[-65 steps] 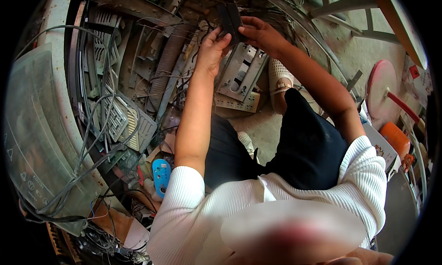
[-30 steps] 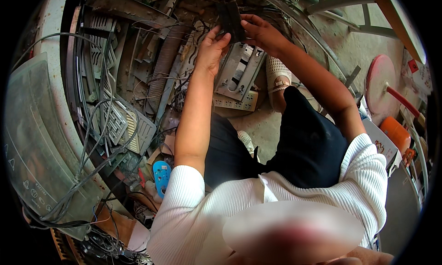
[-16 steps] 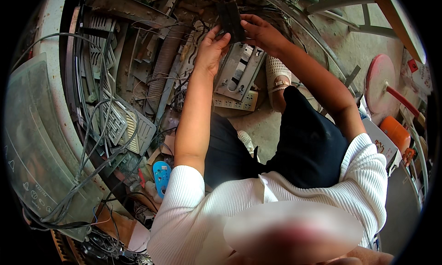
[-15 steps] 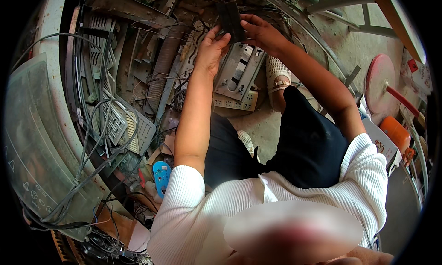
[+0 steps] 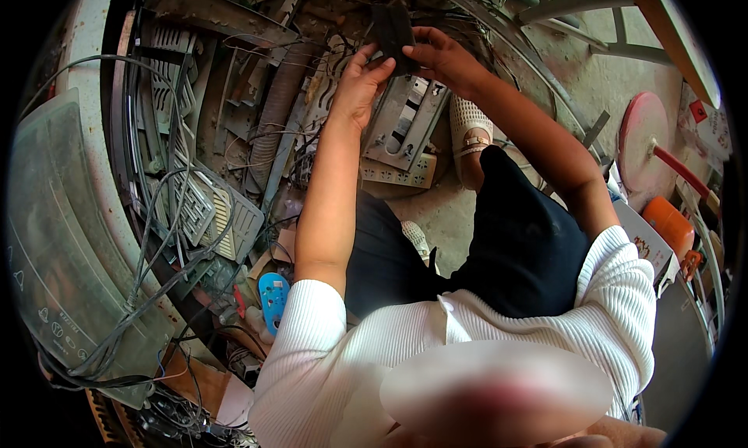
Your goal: The person manipulates wires, a metal chassis, and a power strip by hand while working in a cluttered workshop.
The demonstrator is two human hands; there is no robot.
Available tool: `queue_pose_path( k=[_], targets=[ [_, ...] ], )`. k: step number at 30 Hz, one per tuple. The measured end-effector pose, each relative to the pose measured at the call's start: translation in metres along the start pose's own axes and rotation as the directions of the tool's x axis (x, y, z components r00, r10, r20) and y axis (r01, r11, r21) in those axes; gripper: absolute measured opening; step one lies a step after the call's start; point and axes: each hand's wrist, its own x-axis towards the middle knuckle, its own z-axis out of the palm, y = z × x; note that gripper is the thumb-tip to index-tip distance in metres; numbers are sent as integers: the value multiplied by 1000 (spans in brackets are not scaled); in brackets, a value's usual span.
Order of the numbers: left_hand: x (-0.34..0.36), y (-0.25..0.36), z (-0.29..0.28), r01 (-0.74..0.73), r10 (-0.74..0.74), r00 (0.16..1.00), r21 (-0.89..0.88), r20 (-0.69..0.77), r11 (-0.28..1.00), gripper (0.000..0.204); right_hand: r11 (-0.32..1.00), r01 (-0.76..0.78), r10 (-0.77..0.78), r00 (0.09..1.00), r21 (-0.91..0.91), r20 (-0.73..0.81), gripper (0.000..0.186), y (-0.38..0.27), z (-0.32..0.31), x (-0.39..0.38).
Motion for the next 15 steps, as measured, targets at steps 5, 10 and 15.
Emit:
queue_pose_path(
  k=[5,10,15],
  targets=[
    [-2,-1,3,-26,26,999,33,18,999,56,1000,-7,6,997,-19,-81,57,2,1,-1],
    [-2,-3,5,-48,45,998,92,38,995,59,1000,24,-25,996,-12,-88,55,9,-4,1],
    [-1,-4,6,-58,53,998,137,40,989,62,1000,20,-19,997,14,-72,52,13,-12,6]
  ],
)
